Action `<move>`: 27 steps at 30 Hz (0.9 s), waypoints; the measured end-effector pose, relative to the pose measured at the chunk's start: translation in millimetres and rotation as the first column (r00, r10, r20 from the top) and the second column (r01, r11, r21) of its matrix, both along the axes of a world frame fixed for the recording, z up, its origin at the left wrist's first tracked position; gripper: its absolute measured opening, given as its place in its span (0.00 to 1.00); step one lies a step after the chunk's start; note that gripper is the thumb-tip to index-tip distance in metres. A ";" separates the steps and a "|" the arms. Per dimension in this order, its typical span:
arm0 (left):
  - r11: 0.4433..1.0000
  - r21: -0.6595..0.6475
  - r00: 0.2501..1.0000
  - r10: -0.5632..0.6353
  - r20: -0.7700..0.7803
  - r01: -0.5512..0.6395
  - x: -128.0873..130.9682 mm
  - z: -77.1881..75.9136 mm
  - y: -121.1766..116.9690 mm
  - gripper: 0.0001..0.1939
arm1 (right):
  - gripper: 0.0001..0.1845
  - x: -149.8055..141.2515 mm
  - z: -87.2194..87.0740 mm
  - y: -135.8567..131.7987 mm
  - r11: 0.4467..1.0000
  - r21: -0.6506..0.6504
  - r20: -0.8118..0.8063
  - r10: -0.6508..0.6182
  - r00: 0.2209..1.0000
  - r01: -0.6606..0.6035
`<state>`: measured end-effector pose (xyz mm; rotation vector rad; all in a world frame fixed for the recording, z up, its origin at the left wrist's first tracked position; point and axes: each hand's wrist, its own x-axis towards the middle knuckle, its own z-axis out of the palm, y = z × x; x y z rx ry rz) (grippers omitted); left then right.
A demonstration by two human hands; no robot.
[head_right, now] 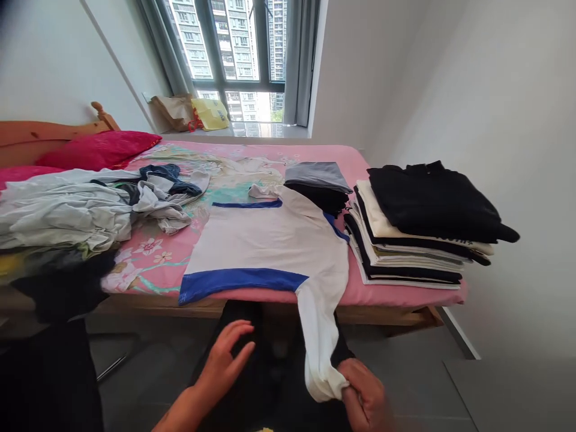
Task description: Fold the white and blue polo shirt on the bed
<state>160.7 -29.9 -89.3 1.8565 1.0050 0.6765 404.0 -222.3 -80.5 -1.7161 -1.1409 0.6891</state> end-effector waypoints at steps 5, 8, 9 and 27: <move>0.716 -0.130 0.722 0.692 0.001 -0.686 -73.7 -24.8 80.0 0.23 | 0.18 18.1 -12.2 -10.8 0.974 -0.201 0.166 -0.069 0.984 0.102; 0.566 -0.442 0.639 0.769 -0.021 -0.696 -92.7 -28.9 112.3 0.23 | 0.15 16.1 -30.9 0.8 0.953 -0.195 0.148 -0.207 0.967 0.234; 0.545 -0.525 0.648 0.761 -0.017 -0.654 -94.6 -28.9 119.7 0.22 | 0.12 14.9 -36.8 6.4 0.946 -0.182 0.106 -0.254 0.961 0.270; 0.854 -0.309 0.846 0.491 0.207 -0.419 -109.3 -32.5 137.6 0.33 | 0.27 63.8 -79.0 95.1 0.965 -0.258 -0.755 -0.236 0.612 0.054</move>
